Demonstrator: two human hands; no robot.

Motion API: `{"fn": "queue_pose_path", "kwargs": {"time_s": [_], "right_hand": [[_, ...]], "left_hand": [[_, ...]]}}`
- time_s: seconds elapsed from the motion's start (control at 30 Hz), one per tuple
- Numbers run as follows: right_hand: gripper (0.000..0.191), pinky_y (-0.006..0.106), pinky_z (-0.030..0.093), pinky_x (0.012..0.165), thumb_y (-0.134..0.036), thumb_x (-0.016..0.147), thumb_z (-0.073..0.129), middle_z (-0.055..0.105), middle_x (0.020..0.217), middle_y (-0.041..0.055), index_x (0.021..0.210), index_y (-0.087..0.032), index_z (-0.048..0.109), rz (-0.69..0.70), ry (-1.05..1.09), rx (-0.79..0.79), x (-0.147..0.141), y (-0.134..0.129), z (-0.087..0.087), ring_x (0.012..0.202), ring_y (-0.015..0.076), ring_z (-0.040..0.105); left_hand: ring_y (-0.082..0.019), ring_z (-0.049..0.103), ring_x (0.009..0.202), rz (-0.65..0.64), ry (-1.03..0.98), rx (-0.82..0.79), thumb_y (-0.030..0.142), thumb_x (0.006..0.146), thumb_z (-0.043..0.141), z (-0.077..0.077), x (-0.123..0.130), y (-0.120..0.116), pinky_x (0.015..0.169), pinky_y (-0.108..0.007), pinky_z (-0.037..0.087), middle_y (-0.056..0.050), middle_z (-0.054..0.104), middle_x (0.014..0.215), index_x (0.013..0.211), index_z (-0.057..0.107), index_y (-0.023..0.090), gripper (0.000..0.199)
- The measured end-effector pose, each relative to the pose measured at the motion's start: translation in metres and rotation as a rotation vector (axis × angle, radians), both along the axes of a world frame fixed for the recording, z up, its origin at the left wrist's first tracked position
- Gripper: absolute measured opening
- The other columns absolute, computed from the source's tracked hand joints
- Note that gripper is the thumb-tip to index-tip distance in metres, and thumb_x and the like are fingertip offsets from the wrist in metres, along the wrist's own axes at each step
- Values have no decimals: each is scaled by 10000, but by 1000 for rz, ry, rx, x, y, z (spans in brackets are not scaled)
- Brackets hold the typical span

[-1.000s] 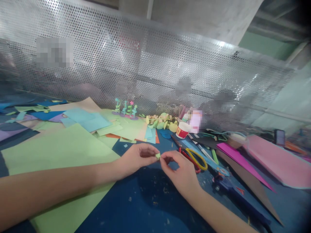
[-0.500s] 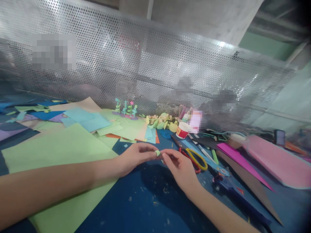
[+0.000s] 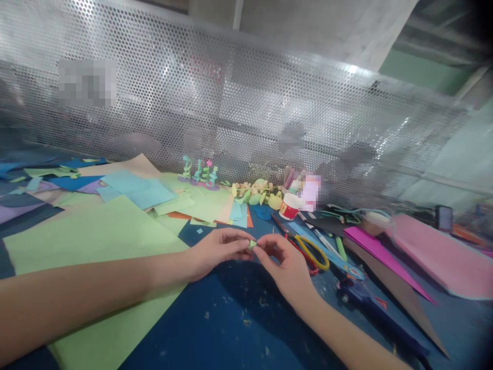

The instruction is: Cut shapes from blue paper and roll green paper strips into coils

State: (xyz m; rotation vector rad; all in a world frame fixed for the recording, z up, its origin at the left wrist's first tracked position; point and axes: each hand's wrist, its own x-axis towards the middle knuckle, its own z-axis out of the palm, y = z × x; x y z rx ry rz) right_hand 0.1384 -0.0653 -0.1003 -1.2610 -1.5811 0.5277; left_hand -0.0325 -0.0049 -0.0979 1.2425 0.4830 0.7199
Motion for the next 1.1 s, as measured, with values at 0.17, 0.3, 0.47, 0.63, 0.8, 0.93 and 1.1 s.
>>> {"fn": "queue_pose_path", "kwargs": {"time_s": [0.17, 0.3, 0.47, 0.63, 0.8, 0.93, 1.1], "right_hand": [[121, 269, 514, 710, -317, 818, 601, 607, 808, 16, 848, -202, 577, 1, -6, 6, 0, 0, 1, 745, 153, 605], [135, 278, 525, 698, -317, 819, 600, 604, 808, 21, 861, -192, 573, 25, 6, 1, -1, -1, 3, 725, 155, 613], [160, 285, 531, 691, -338, 818, 604, 602, 808, 26, 851, -187, 564, 50, 38, -19, -2, -2, 5, 717, 160, 623], [162, 280, 524, 675, -336, 810, 613, 591, 781, 21, 824, -184, 561, 28, 22, -16, -3, -2, 5, 694, 155, 605], [148, 268, 514, 673, -324, 814, 605, 583, 777, 15, 809, -186, 552, 17, 2, -19, -3, -1, 5, 694, 147, 586], [144, 265, 514, 667, -322, 820, 597, 580, 779, 14, 812, -187, 547, 29, 2, -25, -3, -1, 6, 695, 144, 587], [108, 262, 507, 663, -299, 833, 572, 564, 796, 9, 859, -198, 541, 55, -3, -35, -3, -4, 8, 711, 144, 572]], "left_hand": [[-151, 639, 866, -10, 2, 9, 294, 780, 683, 1, -1, 0, 874, -303, 480, -49, 685, 927, 962, 678, 154, 230], [-146, 631, 830, 8, 27, 69, 273, 740, 718, 2, 0, 0, 841, -297, 478, -44, 688, 885, 958, 676, 156, 251], [-149, 628, 822, 7, 71, 123, 266, 733, 717, 3, 0, 0, 814, -288, 470, -39, 691, 861, 948, 680, 157, 245], [-162, 627, 857, -1, 79, 140, 260, 719, 726, 2, 0, 1, 849, -305, 457, -51, 699, 905, 970, 684, 156, 276], [-182, 624, 908, -14, 90, 158, 263, 715, 727, 0, -1, 0, 879, -326, 443, -69, 702, 955, 980, 683, 156, 289], [-174, 631, 875, 0, 100, 153, 268, 699, 735, 1, -1, 1, 867, -323, 447, -56, 707, 928, 960, 690, 161, 286], [-176, 633, 859, 11, 102, 146, 299, 691, 737, 2, 0, 0, 857, -325, 449, -46, 707, 906, 953, 694, 170, 295]]}}
